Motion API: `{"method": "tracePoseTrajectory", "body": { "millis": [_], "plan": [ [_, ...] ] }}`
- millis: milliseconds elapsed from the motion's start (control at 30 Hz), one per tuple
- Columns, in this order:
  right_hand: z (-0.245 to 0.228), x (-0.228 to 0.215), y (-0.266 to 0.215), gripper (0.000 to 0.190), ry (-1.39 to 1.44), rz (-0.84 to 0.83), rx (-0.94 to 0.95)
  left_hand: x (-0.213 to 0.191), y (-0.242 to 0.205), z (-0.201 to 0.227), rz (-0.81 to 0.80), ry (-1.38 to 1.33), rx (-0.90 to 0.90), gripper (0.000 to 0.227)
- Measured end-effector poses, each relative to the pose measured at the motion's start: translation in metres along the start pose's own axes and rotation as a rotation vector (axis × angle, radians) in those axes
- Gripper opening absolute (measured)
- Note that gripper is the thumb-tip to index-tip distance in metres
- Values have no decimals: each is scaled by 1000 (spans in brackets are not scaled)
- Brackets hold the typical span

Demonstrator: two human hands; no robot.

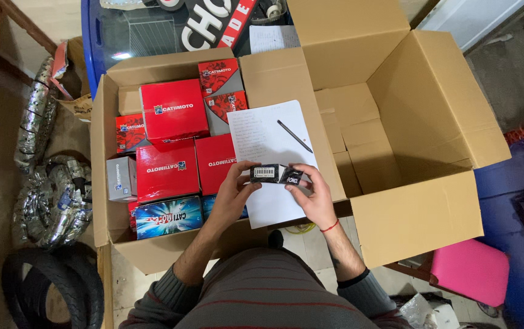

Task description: The person picks up small product boxes from a shelf, places them into a larger cardboard box, and writes on a notepad. They handle several red and grey boxes, open one to reveal a wrapped item, and continue arranging items inside the larger box.

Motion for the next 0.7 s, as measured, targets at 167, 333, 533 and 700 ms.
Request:
{"method": "tracePoseTrajectory", "body": {
  "millis": [167, 333, 533, 700],
  "plan": [
    [-13, -3, 4, 62, 20, 2, -10, -5, 3, -19, 17, -8, -27, 47],
    [-18, -7, 5, 59, -73, -36, -10, -6, 8, -32, 9, -50, -54, 49],
    [5, -7, 3, 59, -187, -60, 8, -9, 10, -26, 16, -48, -42, 49],
    [13, -10, 1, 58, -79, -3, 59, -8, 7, -15, 16, -39, -77, 56]
  ]
}}
Point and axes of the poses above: each hand's wrist, its own y-axis towards the middle knuckle, its own x-axis out of the palm, z = x × y, the point moved 10 cm from there along y, towards the middle knuckle, and after that the axes turned 7 degrees about z, right-handed, at the moved point
